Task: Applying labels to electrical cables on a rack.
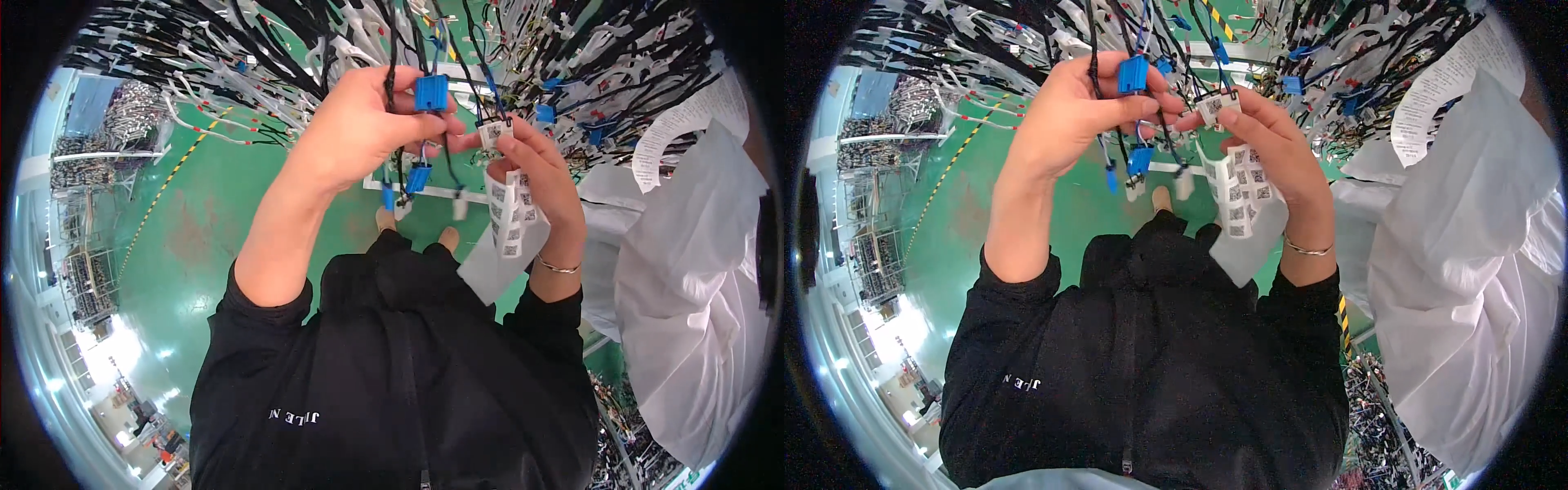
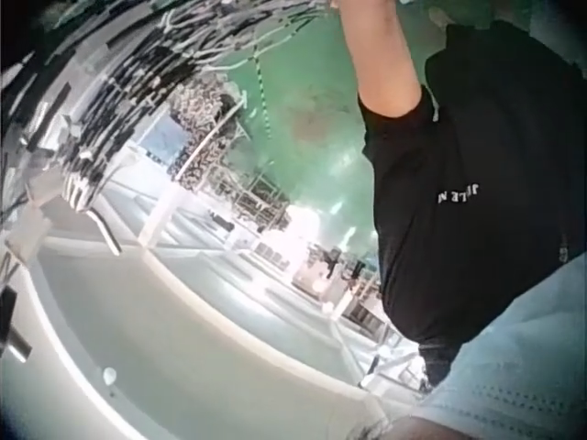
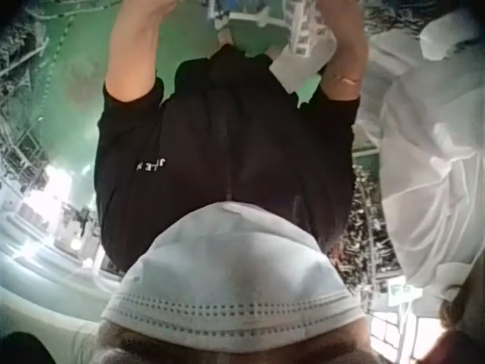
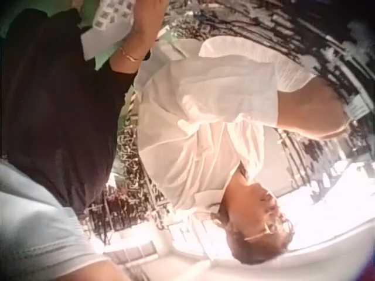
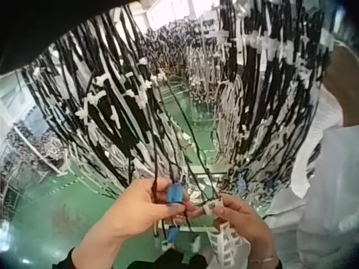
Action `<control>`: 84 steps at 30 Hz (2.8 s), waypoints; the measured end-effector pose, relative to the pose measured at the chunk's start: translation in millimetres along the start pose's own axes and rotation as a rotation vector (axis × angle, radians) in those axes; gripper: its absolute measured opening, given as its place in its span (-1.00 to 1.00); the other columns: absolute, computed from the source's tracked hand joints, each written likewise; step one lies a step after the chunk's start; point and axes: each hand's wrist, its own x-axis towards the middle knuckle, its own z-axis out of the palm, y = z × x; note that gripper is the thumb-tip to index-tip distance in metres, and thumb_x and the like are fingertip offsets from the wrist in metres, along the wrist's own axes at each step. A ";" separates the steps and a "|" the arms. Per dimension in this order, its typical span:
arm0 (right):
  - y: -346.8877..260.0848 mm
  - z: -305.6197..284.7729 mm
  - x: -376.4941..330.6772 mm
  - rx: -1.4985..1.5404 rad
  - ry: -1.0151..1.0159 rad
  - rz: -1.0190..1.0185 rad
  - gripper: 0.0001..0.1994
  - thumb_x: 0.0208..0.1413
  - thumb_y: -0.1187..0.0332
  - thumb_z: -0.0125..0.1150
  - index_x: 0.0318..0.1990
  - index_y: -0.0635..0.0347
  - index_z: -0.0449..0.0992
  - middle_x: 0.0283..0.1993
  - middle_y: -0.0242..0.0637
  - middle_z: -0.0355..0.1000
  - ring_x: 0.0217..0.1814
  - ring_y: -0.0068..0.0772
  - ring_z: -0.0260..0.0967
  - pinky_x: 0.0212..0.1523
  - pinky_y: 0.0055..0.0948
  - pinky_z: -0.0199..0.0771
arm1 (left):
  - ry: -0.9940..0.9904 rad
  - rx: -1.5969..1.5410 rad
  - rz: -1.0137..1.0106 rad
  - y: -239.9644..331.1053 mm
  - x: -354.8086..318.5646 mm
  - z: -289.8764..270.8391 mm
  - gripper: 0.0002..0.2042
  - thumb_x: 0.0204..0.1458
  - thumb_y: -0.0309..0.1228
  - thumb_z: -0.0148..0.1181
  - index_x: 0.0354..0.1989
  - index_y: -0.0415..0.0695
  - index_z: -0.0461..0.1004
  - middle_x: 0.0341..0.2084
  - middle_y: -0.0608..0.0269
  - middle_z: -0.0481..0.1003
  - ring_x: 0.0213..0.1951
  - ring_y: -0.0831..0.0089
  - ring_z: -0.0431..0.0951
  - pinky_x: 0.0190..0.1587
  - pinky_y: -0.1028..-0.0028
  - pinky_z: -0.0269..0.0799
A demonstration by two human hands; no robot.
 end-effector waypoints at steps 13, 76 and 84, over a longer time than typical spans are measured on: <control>8.4 -1.3 -4.0 0.346 -0.075 0.086 -0.69 0.32 0.26 -0.13 0.02 0.30 0.39 -0.28 0.11 0.51 -0.73 -0.69 0.05 -0.68 -0.66 0.10 | 0.212 0.209 0.135 15.2 16.8 15.5 -0.87 -0.06 -0.51 0.28 -0.44 -0.34 0.51 -0.64 0.16 0.57 -0.55 0.52 0.58 -0.49 0.51 0.40; 11.5 34.1 -50.2 0.120 0.056 -0.135 -0.56 0.04 0.63 0.24 0.13 0.37 0.41 -0.04 -0.19 0.53 -0.05 -0.42 0.52 0.01 -0.45 0.53 | 0.044 -0.467 0.064 -50.5 -59.6 25.4 -0.33 -0.10 -0.70 0.32 0.22 -0.12 0.19 -0.21 0.25 0.45 -0.16 0.50 0.54 -0.09 0.49 0.50; -4.7 27.0 -55.6 0.042 -0.099 -0.098 -0.41 -0.05 0.74 0.24 0.22 0.38 0.32 0.17 -0.08 0.40 0.02 -0.41 0.50 0.01 -0.46 0.54 | 0.010 -0.514 0.068 -51.4 -57.3 -4.9 -0.23 -0.12 -0.71 0.34 0.31 -0.20 0.11 -0.22 0.13 0.55 -0.15 0.42 0.59 -0.05 0.44 0.51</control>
